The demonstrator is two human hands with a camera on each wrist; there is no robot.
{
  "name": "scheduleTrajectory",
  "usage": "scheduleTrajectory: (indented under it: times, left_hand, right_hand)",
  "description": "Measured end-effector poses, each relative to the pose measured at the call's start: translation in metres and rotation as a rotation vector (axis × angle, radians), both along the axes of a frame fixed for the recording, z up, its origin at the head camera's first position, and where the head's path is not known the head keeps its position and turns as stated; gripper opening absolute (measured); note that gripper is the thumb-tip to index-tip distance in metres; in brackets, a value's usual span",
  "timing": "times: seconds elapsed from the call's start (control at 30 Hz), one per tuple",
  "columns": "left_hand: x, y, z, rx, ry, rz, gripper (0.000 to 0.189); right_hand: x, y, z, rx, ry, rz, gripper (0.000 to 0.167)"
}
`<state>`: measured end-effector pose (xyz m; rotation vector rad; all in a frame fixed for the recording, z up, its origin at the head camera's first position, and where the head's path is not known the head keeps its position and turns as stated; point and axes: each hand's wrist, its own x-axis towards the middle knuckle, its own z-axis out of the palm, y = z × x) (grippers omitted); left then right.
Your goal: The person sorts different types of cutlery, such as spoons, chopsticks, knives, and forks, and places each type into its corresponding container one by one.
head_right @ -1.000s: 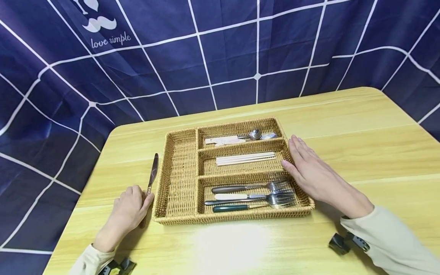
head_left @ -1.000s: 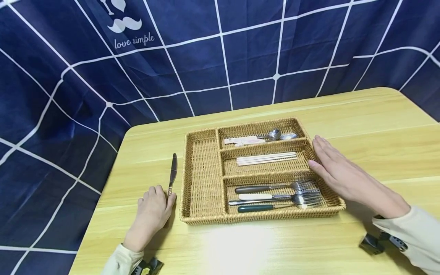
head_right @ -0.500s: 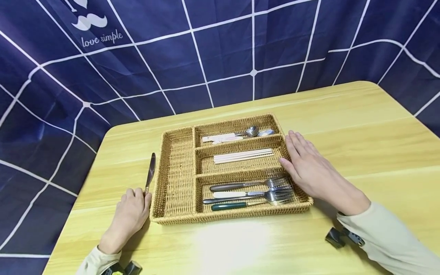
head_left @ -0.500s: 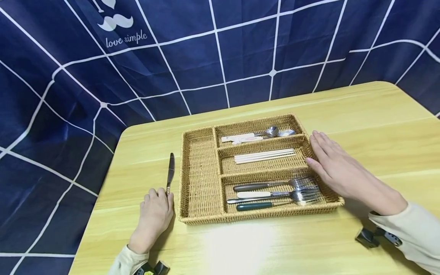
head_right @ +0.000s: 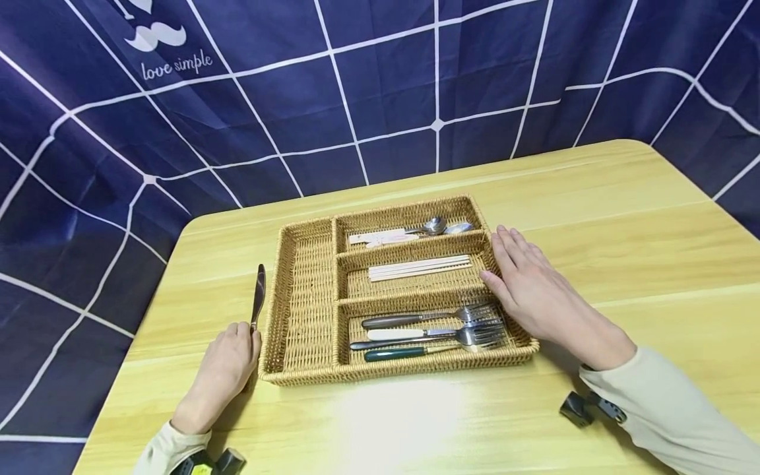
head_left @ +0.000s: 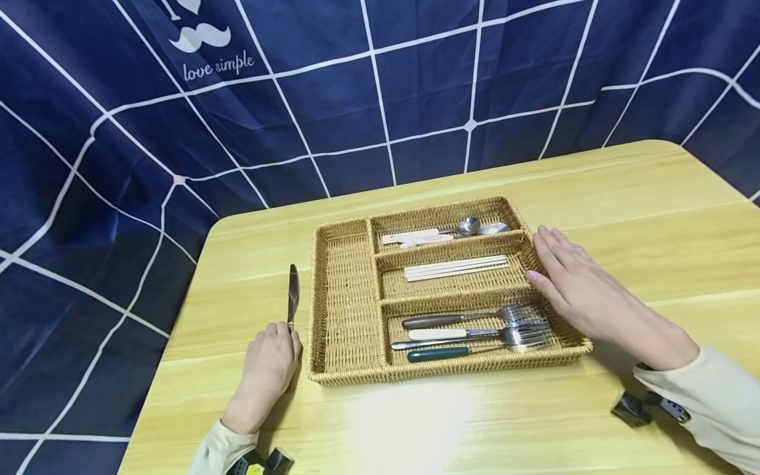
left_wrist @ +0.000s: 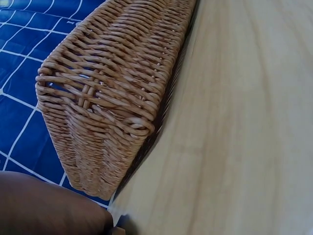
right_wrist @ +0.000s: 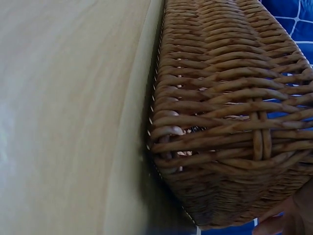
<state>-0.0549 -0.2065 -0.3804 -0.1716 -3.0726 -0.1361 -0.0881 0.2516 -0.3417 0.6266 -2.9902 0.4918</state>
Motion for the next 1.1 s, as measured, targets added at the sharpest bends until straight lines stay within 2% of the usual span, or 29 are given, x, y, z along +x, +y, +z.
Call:
scheduleTrajectory:
  times: [0.23, 0.43, 0.67, 1.0, 1.1]
  left_hand:
    - [0.000, 0.000, 0.001, 0.007, 0.012, -0.006, 0.026]
    - [0.000, 0.001, 0.004, 0.014, 0.079, -0.040, 0.026]
    - [-0.003, 0.002, 0.013, -0.004, 0.117, -0.072, 0.026]
    - [-0.007, 0.002, 0.026, -0.032, 0.071, -0.050, 0.027]
    - [-0.008, 0.002, 0.028, -0.035, 0.078, -0.051, 0.028]
  right_hand:
    - [0.001, -0.001, 0.001, 0.011, -0.015, -0.011, 0.066]
    - [0.000, -0.002, 0.000, 0.028, -0.024, -0.008, 0.066]
    - [0.000, 0.000, -0.002, 0.015, -0.001, -0.005, 0.065]
    - [0.001, 0.000, -0.002, 0.041, 0.011, -0.003, 0.065]
    - [0.001, 0.000, -0.002, 0.050, 0.015, 0.001, 0.066]
